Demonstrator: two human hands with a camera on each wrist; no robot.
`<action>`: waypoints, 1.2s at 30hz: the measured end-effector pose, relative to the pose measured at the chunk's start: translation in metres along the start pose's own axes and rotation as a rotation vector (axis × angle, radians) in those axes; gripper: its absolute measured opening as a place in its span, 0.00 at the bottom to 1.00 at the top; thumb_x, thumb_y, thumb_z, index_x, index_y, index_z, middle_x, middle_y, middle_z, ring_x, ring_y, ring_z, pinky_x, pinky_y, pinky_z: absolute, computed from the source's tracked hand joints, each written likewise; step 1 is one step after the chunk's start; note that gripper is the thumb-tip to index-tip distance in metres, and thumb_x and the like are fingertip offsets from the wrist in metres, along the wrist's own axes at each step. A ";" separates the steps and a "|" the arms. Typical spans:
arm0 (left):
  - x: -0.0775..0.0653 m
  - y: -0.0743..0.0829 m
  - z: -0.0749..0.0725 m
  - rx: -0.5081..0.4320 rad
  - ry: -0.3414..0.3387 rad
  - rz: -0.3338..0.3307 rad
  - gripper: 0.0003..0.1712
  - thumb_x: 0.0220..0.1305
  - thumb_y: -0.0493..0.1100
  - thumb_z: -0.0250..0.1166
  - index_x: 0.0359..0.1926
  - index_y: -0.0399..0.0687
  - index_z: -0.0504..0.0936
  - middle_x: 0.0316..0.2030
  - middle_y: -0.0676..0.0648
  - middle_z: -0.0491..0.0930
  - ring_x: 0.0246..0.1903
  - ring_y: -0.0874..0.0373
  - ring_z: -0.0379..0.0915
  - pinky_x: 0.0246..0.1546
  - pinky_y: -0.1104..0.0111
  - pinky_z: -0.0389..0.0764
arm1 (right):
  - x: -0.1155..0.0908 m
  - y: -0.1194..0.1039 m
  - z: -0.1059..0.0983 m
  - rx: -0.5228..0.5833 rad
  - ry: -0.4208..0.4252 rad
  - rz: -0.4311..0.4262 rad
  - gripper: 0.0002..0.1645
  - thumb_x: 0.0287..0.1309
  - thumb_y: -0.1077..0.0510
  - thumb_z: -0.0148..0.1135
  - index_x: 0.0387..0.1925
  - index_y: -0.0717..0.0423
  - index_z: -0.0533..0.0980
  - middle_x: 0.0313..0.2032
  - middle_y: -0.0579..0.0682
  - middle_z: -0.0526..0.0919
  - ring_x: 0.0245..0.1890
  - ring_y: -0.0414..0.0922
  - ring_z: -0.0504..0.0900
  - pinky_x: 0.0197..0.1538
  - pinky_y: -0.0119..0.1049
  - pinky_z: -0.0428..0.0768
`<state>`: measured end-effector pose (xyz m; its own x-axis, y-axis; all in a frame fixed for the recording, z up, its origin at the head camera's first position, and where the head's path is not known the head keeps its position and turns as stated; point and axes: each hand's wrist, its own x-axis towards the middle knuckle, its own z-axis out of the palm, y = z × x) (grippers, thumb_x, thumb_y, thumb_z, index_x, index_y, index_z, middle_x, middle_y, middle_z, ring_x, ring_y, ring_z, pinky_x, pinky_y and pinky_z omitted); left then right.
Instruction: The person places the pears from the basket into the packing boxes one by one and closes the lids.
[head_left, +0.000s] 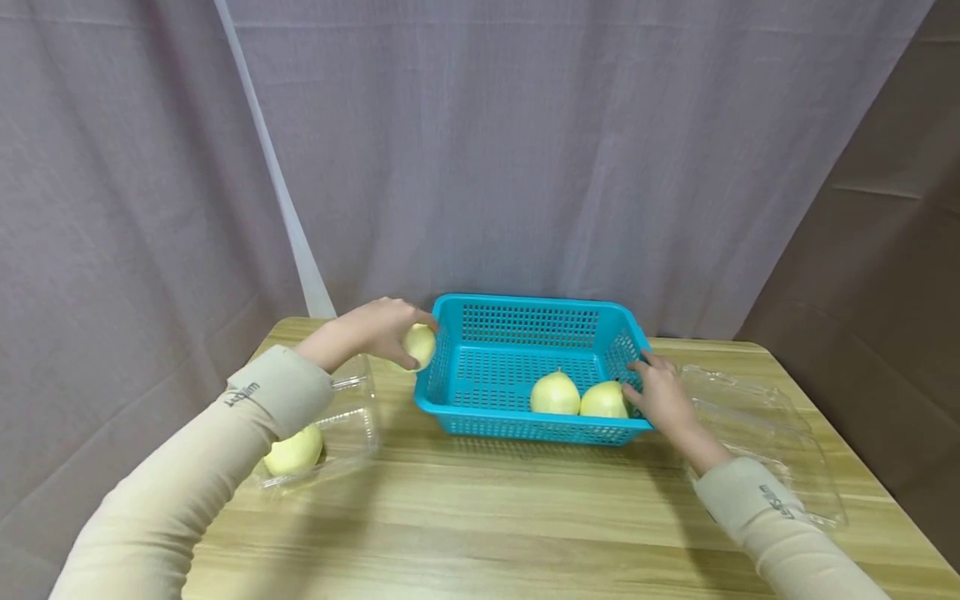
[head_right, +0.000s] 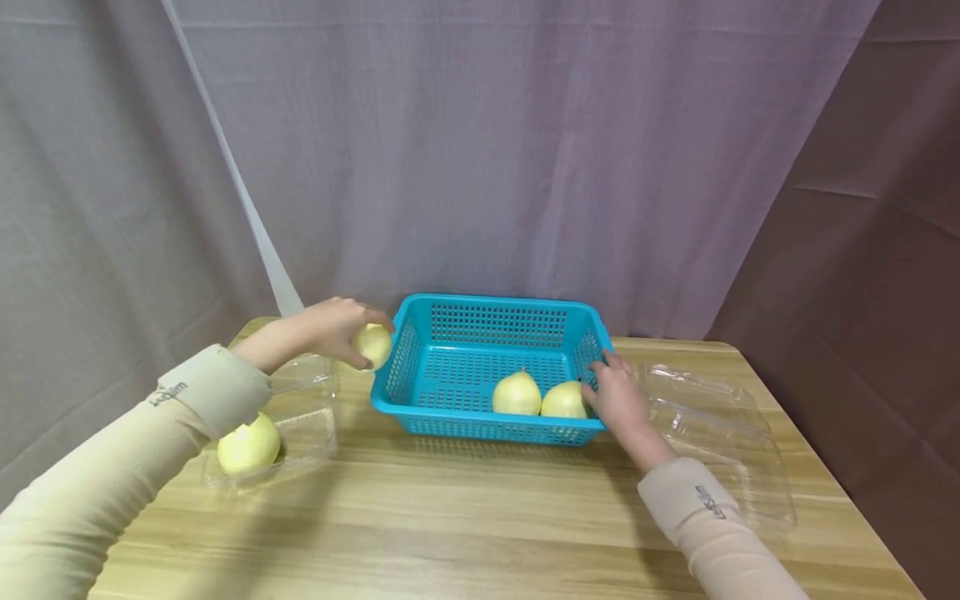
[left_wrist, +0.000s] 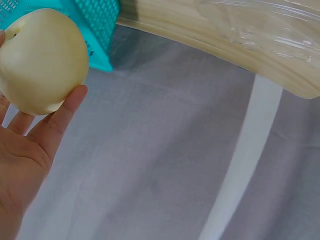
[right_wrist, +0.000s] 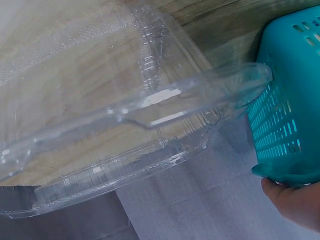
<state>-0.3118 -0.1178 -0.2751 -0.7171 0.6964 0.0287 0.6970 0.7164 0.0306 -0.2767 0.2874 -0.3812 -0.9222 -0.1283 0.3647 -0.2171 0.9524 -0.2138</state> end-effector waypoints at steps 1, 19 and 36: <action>-0.003 -0.001 0.001 -0.001 0.002 -0.006 0.29 0.39 0.52 0.69 0.47 0.54 0.76 0.35 0.52 0.79 0.29 0.59 0.71 0.27 0.69 0.71 | 0.000 0.000 0.000 -0.002 -0.002 0.000 0.21 0.48 0.60 0.60 0.42 0.71 0.73 0.54 0.75 0.63 0.54 0.71 0.61 0.55 0.62 0.60; -0.050 -0.020 0.028 -0.073 0.046 -0.016 0.31 0.38 0.49 0.69 0.48 0.48 0.75 0.39 0.49 0.80 0.27 0.61 0.73 0.27 0.68 0.73 | 0.003 -0.003 0.004 -0.005 0.007 -0.008 0.20 0.48 0.60 0.60 0.41 0.71 0.74 0.54 0.74 0.64 0.54 0.70 0.62 0.55 0.62 0.61; -0.084 -0.032 0.064 -0.027 0.085 -0.003 0.31 0.36 0.50 0.69 0.47 0.46 0.76 0.46 0.46 0.76 0.44 0.48 0.74 0.38 0.58 0.77 | -0.002 -0.003 0.002 0.012 -0.005 0.010 0.20 0.49 0.61 0.59 0.41 0.72 0.73 0.54 0.75 0.63 0.54 0.71 0.60 0.56 0.62 0.60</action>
<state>-0.2736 -0.1967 -0.3427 -0.7175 0.6872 0.1136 0.6953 0.7164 0.0581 -0.2752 0.2843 -0.3828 -0.9258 -0.1205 0.3583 -0.2120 0.9502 -0.2282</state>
